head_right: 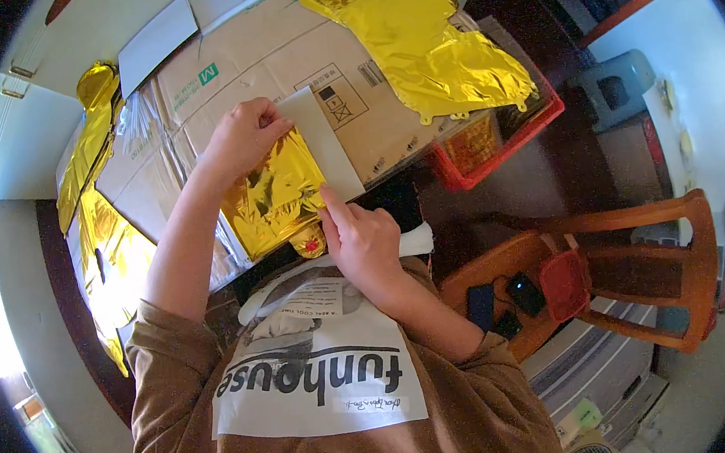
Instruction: Folding and placing gold foil letter balloons into plastic packaging with cardboard backings.
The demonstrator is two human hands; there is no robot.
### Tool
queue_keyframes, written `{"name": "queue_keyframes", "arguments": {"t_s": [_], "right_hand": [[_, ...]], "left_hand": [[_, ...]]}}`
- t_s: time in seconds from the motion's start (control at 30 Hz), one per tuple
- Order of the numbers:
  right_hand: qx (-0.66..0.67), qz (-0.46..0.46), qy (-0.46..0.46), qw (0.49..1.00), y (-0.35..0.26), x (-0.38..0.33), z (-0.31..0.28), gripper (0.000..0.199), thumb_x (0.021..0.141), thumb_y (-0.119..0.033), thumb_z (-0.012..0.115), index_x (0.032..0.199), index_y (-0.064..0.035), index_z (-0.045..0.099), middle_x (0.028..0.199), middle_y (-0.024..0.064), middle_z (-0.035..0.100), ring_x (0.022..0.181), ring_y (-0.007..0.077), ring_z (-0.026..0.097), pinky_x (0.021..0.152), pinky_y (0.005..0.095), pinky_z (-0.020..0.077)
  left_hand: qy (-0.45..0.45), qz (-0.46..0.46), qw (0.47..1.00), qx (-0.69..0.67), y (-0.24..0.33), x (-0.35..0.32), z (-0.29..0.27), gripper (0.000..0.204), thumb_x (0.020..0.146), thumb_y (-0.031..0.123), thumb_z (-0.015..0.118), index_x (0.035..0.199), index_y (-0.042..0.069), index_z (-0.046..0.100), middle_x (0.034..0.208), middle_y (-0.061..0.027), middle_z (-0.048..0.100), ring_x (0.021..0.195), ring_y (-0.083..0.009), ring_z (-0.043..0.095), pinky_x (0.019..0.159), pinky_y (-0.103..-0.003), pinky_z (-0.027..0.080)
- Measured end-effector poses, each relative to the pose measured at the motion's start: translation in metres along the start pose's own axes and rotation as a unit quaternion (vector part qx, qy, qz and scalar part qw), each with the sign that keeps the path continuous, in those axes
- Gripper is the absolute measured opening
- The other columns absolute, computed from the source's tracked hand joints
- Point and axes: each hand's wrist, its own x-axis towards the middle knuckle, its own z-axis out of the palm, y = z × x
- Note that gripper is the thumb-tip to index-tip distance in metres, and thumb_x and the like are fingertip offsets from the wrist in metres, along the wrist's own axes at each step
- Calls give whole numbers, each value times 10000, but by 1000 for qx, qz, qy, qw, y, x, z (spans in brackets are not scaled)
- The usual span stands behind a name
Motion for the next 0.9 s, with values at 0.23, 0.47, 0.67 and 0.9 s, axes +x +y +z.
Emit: {"name": "queue_keyframes", "arguments": {"t_s": [0.23,0.47,0.67,0.9], "right_hand": [[0,-3,5,1000,0,-1,2,337,896,-149,702,1223,-78,661,664,73,657,521,250,609,524,368,443],[-8,-5,2,1000,1,-1,4,354,900,-157,700,1242,-80,650,654,67,649,512,246,601,524,369,438],[-25,-14,-1,1000,-1,2,3,337,890,-163,707,1213,-85,657,652,56,640,533,245,608,534,375,432],[-63,-39,-14,997,-2,13,-4,322,856,-200,734,1152,-92,666,668,52,604,571,258,613,571,407,413]], "left_hand": [[-3,-9,1000,6,6,-1,-1,285,892,309,711,904,26,684,787,-128,722,737,-270,700,698,-397,535],[78,86,992,51,-2,-5,7,268,874,334,713,907,70,686,873,-109,676,855,-356,688,809,-457,538],[79,56,993,67,-2,-6,9,301,869,360,738,886,66,679,924,-126,640,889,-335,654,812,-444,496],[266,224,927,141,5,-53,27,174,836,238,753,909,98,680,970,-76,644,983,-268,617,868,-431,449]]}}
